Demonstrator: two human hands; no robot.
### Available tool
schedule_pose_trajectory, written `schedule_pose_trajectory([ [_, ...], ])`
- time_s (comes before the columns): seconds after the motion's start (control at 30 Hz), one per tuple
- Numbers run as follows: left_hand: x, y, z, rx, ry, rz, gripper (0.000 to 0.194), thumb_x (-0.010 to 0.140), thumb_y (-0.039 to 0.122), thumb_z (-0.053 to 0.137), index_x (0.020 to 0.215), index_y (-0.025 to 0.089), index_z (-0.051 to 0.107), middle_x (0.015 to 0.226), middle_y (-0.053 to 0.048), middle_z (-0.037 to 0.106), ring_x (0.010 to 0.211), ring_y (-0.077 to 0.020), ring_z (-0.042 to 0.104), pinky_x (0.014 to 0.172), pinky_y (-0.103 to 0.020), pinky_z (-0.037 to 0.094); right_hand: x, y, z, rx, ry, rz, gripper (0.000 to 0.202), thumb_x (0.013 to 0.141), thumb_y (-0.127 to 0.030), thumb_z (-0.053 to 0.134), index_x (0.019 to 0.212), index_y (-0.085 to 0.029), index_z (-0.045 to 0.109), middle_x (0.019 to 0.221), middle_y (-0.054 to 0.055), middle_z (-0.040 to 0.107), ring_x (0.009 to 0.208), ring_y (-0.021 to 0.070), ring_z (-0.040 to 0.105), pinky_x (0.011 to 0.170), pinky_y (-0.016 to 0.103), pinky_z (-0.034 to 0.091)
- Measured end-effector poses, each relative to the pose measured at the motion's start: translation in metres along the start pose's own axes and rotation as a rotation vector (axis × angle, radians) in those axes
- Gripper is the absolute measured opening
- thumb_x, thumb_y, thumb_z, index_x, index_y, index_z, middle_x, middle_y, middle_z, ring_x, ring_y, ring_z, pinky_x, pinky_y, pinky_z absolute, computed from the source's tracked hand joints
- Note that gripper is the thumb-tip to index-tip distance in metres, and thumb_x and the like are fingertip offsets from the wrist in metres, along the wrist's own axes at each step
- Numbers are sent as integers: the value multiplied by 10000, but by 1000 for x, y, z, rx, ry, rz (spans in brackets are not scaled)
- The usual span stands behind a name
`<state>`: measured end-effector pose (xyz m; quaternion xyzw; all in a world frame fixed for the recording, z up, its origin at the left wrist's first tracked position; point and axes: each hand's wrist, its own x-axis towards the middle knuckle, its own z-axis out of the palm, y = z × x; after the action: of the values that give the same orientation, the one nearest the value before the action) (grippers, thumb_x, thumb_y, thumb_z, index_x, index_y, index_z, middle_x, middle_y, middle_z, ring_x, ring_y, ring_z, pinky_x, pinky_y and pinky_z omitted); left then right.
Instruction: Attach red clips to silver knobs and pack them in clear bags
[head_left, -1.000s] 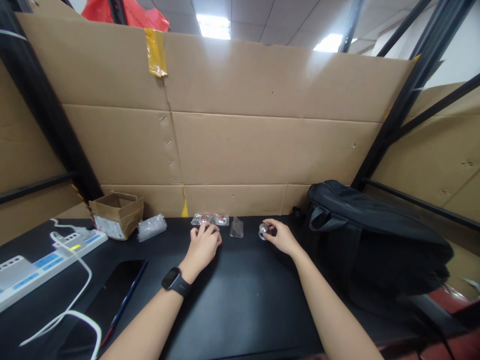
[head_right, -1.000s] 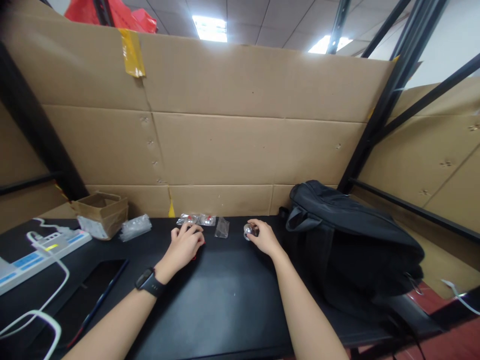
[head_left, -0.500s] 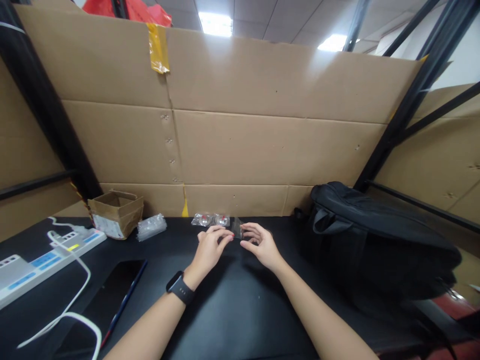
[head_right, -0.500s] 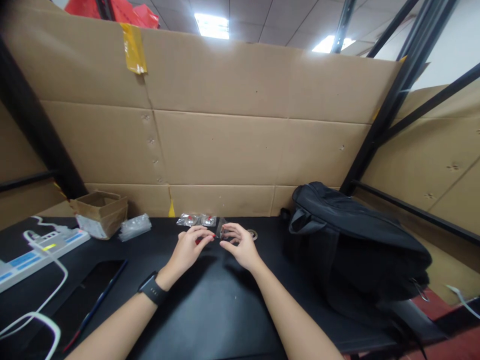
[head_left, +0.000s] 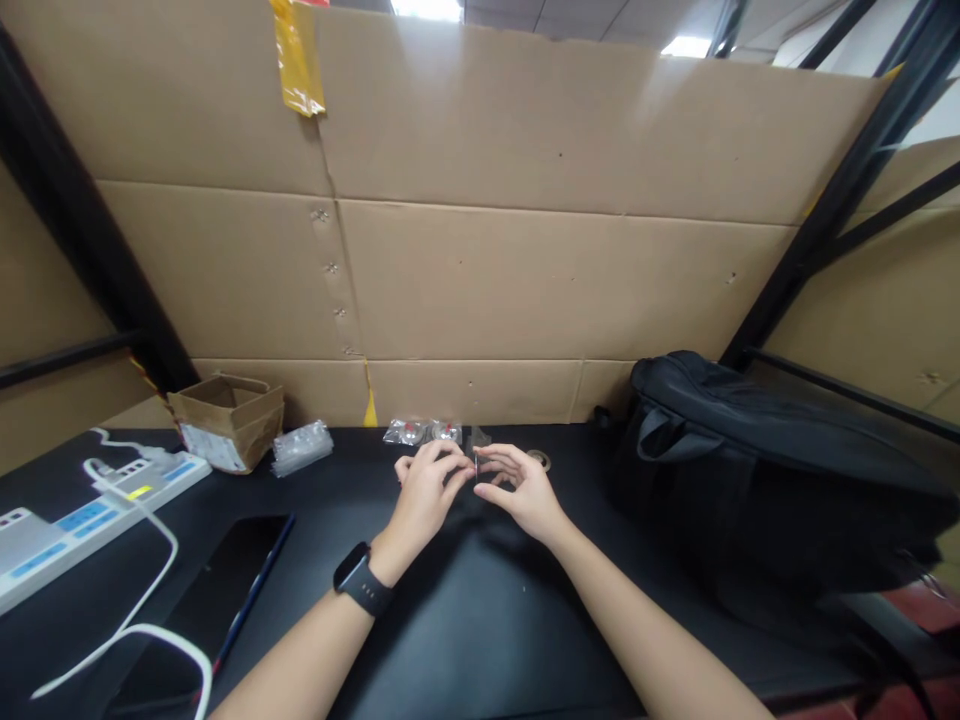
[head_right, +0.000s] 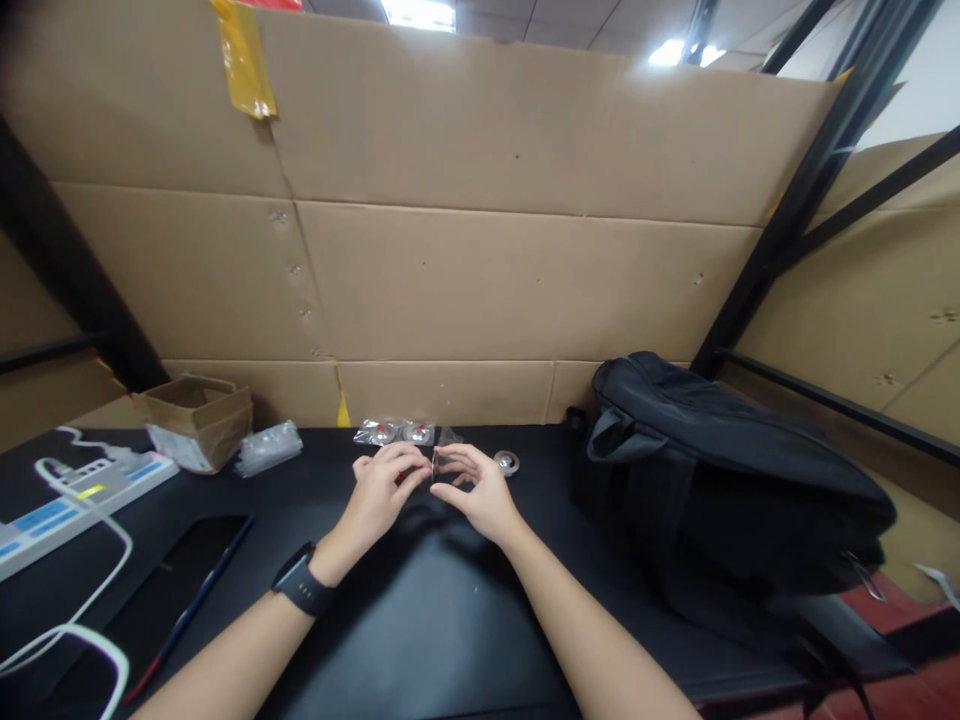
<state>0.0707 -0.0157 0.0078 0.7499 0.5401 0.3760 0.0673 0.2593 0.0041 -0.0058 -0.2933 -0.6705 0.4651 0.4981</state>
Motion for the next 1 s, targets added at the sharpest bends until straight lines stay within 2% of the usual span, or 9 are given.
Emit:
schedule_pose_trajectory([
  [0.27,-3,0,5,105,85,30,141,908,327,612,891,295,748,1242,-57,586,1198,-282,449,888,-422,310,-1,2,0,-75,7,2,507,685,-318,838,1139,-246,626,1186,88,698,1003,238,690,785,347,541],
  [0.73,-6,5,3,204,139,131,152,902,263,610,908,297,758,1219,-85,579,1212,-308,418,920,-470,307,0,11,3,-78,40,50,428,655,-386,852,979,-218,627,1105,98,734,955,258,710,720,342,552],
  [0.8,-6,5,2,210,146,127,147,899,260,614,901,295,757,1223,-84,577,1216,-310,416,922,-472,304,1,11,1,-93,30,52,358,692,-405,825,942,-210,658,1097,99,735,985,262,702,742,349,556],
  [0.87,-5,6,2,216,151,119,144,898,263,615,896,290,757,1228,-86,575,1219,-313,413,926,-473,304,2,10,-1,-129,30,37,265,786,-428,742,920,-204,693,1109,101,725,1015,254,689,786,359,557],
  [1.0,-6,8,1,221,141,139,159,913,286,598,892,289,755,1219,-90,580,1224,-312,410,925,-474,301,1,4,-5,-310,32,-49,200,883,-390,630,864,-216,727,1105,85,704,1006,226,669,784,337,548],
])
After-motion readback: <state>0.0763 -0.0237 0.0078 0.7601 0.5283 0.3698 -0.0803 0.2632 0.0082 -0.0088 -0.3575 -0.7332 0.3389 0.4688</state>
